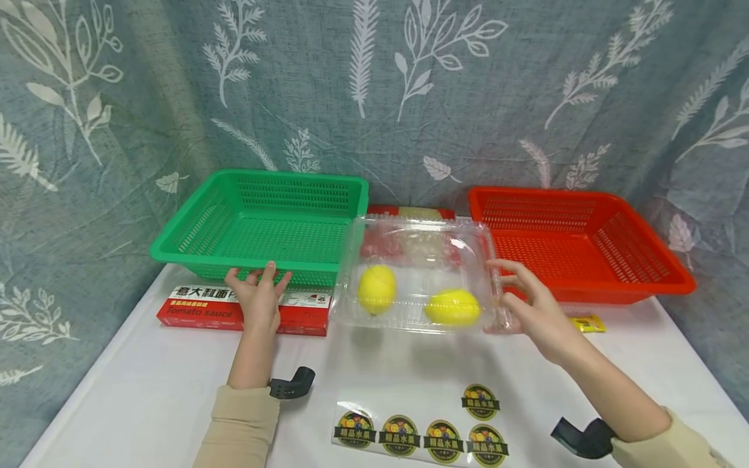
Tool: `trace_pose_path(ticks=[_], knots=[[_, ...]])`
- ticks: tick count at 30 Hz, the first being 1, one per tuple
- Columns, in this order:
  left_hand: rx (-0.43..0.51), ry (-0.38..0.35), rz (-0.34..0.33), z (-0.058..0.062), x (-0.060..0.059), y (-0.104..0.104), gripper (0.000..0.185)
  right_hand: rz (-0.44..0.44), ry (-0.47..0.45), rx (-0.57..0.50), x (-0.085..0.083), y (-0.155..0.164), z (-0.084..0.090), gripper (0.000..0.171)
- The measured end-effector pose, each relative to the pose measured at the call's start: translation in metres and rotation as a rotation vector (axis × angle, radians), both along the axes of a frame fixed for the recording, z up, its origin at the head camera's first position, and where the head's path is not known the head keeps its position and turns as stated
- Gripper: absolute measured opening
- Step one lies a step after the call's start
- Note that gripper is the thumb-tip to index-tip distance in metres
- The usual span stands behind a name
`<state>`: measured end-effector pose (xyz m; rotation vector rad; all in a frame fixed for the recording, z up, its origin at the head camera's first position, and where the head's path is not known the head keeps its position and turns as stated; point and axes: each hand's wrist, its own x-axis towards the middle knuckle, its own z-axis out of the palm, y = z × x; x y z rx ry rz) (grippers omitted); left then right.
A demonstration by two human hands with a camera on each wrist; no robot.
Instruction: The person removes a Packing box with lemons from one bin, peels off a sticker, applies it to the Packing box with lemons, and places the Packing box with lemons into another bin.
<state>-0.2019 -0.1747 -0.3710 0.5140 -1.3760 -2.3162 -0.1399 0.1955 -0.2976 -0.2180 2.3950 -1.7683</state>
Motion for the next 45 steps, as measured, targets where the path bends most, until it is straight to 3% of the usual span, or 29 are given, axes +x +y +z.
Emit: trace_pose_path(ticks=[10,23,38,45], knots=[[0.011,-0.005,-0.018,-0.001,0.002,-0.001,0.057,-0.016,-0.006,0.017,0.013,0.005,-0.018,0.047],[0.001,-0.005,-0.036,-0.004,0.003,-0.004,0.057,0.009,-0.019,-0.061,0.016,0.009,-0.043,0.051],[0.022,0.022,-0.024,-0.005,0.001,-0.008,0.053,0.0,0.005,-0.026,0.021,0.007,-0.055,0.05],[0.027,0.023,-0.026,-0.005,0.001,-0.007,0.054,0.028,-0.042,-0.07,0.022,0.005,-0.063,0.051]])
